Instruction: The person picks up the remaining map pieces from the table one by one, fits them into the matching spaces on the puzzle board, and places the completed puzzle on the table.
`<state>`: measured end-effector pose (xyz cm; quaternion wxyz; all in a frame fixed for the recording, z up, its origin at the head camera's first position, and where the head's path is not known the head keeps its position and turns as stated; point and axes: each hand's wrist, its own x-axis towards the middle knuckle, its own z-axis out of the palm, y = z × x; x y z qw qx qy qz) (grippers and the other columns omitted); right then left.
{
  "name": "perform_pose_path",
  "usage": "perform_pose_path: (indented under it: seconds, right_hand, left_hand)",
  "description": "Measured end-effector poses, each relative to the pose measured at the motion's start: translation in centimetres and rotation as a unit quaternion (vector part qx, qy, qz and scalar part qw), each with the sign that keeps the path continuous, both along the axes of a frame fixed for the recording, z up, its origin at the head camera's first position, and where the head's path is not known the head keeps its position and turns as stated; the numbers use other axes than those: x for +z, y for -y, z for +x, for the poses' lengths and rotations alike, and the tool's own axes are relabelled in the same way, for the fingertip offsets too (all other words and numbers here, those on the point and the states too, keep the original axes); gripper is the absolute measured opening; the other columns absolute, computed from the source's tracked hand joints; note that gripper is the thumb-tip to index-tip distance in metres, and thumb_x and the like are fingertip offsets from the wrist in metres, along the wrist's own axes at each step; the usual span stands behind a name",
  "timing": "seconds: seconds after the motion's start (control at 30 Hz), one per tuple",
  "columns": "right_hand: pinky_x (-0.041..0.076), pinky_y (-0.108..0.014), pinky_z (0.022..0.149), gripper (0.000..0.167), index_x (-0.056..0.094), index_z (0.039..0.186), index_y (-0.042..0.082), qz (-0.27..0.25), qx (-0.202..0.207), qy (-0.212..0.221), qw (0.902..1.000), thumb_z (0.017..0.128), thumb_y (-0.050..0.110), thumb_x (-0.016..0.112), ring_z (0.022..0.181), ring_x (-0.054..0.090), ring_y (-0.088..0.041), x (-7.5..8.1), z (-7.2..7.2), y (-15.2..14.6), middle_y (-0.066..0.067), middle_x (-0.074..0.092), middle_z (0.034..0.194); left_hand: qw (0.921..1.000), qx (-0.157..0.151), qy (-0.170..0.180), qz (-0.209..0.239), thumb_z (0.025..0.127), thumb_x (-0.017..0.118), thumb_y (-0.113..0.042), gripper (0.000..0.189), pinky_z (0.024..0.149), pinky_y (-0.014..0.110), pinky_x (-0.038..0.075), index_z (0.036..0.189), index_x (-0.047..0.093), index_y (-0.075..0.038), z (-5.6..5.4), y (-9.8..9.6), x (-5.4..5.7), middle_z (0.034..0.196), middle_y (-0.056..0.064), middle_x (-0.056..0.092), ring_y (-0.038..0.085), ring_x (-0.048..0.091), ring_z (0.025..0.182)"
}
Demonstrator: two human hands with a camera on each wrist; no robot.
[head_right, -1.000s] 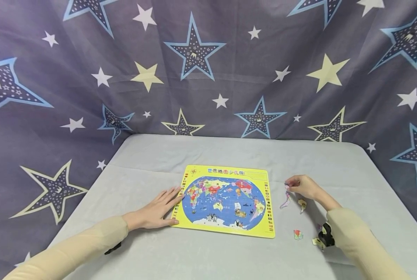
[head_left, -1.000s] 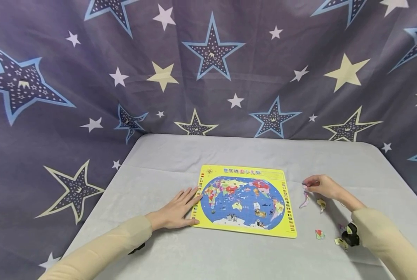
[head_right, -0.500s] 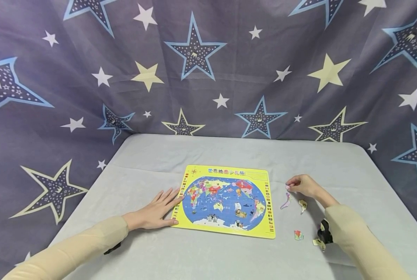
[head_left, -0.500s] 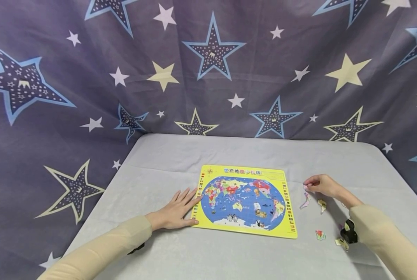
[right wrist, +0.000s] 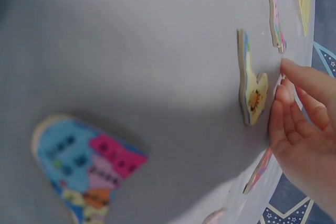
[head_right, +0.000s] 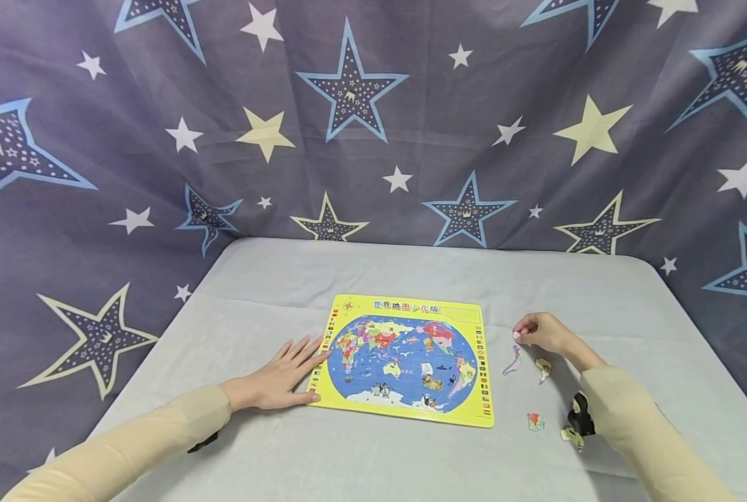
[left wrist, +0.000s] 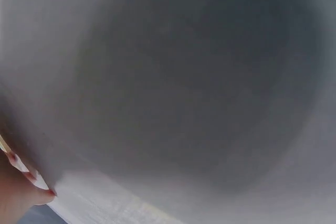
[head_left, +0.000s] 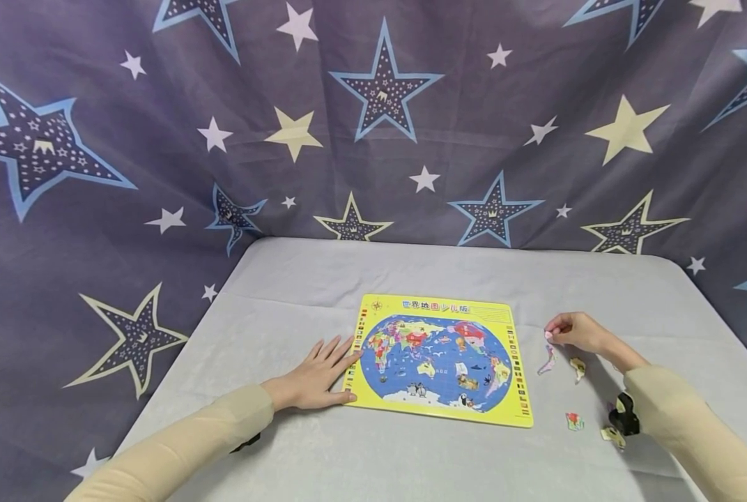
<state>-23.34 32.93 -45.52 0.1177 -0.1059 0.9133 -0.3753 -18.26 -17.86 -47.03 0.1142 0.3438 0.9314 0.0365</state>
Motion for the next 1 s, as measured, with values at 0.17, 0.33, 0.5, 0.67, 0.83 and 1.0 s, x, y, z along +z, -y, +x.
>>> perform_pose_path:
  seconds: [0.17, 0.33, 0.5, 0.67, 0.83, 1.0]
  right_hand:
    - [0.041, -0.022, 0.054, 0.015, 0.058, 0.087, -0.009, -0.001, 0.004, -0.007, 1.0, 0.078, 0.002, 0.063, 0.061, 0.047, -0.007, 0.1, 0.0, 0.1, -0.005, 0.057, 0.075]
    - [0.044, -0.022, 0.056, 0.014, 0.058, 0.088, -0.01, -0.009, 0.01, 0.008, 0.9999, 0.079, 0.0, 0.06, 0.062, 0.05, -0.007, 0.6, 0.0, 0.0, -0.006, 0.059, 0.075]
    - [0.047, -0.024, 0.06, 0.018, 0.058, 0.094, -0.012, -0.019, 0.011, 0.038, 0.999, 0.081, 0.0, 0.055, 0.067, 0.055, -0.01, 1.1, -0.1, -0.1, -0.007, 0.062, 0.078]
    - [0.049, -0.025, 0.063, 0.02, 0.057, 0.096, -0.014, -0.026, 0.011, 0.047, 0.9985, 0.082, 0.0, 0.054, 0.07, 0.057, -0.012, 1.5, -0.3, 0.4, -0.009, 0.063, 0.082]
    - [0.049, -0.027, 0.065, 0.02, 0.058, 0.097, -0.014, -0.024, 0.016, 0.041, 0.9987, 0.083, 0.0, 0.054, 0.072, 0.058, -0.014, 2.0, -0.4, 1.3, -0.01, 0.063, 0.082]
    - [0.049, -0.028, 0.064, 0.02, 0.059, 0.097, -0.012, -0.021, 0.016, 0.037, 0.999, 0.083, 0.002, 0.054, 0.072, 0.058, -0.016, 2.1, -0.7, 2.3, -0.01, 0.064, 0.082]
  left_hand:
    - [1.0, 0.0, 0.0, -0.002, 0.081, 0.027, -0.07, 0.081, 0.105, 0.051, 0.003, 0.144, 0.009, -0.023, -0.1, 0.0, -0.1, 0.149, 0.005, -0.001, 0.029, -0.001, 0.134]
    - [1.0, 0.0, 0.001, -0.004, 0.081, 0.026, -0.07, 0.081, 0.105, 0.051, 0.002, 0.144, 0.008, -0.023, -0.1, 0.1, -0.2, 0.149, 0.004, -0.001, 0.028, -0.002, 0.135]
    - [1.0, 0.002, -0.001, -0.008, 0.081, 0.025, -0.071, 0.081, 0.105, 0.05, 0.001, 0.144, 0.007, -0.024, -0.1, 0.1, -0.3, 0.149, 0.004, -0.002, 0.027, -0.002, 0.135]
    - [0.9999, 0.004, 0.001, -0.013, 0.08, 0.025, -0.071, 0.081, 0.105, 0.049, 0.001, 0.144, 0.006, -0.024, -0.1, 0.0, -0.3, 0.149, 0.003, -0.003, 0.027, -0.003, 0.135]
    - [0.9999, 0.006, 0.004, -0.014, 0.081, 0.026, -0.071, 0.081, 0.105, 0.05, 0.001, 0.144, 0.007, -0.023, -0.1, -0.1, -0.1, 0.149, 0.003, -0.003, 0.027, -0.003, 0.135]
    - [0.9998, 0.006, 0.004, -0.016, 0.081, 0.025, -0.071, 0.082, 0.105, 0.05, 0.001, 0.144, 0.007, -0.022, -0.1, -0.1, -0.2, 0.149, 0.003, -0.003, 0.027, -0.003, 0.135]
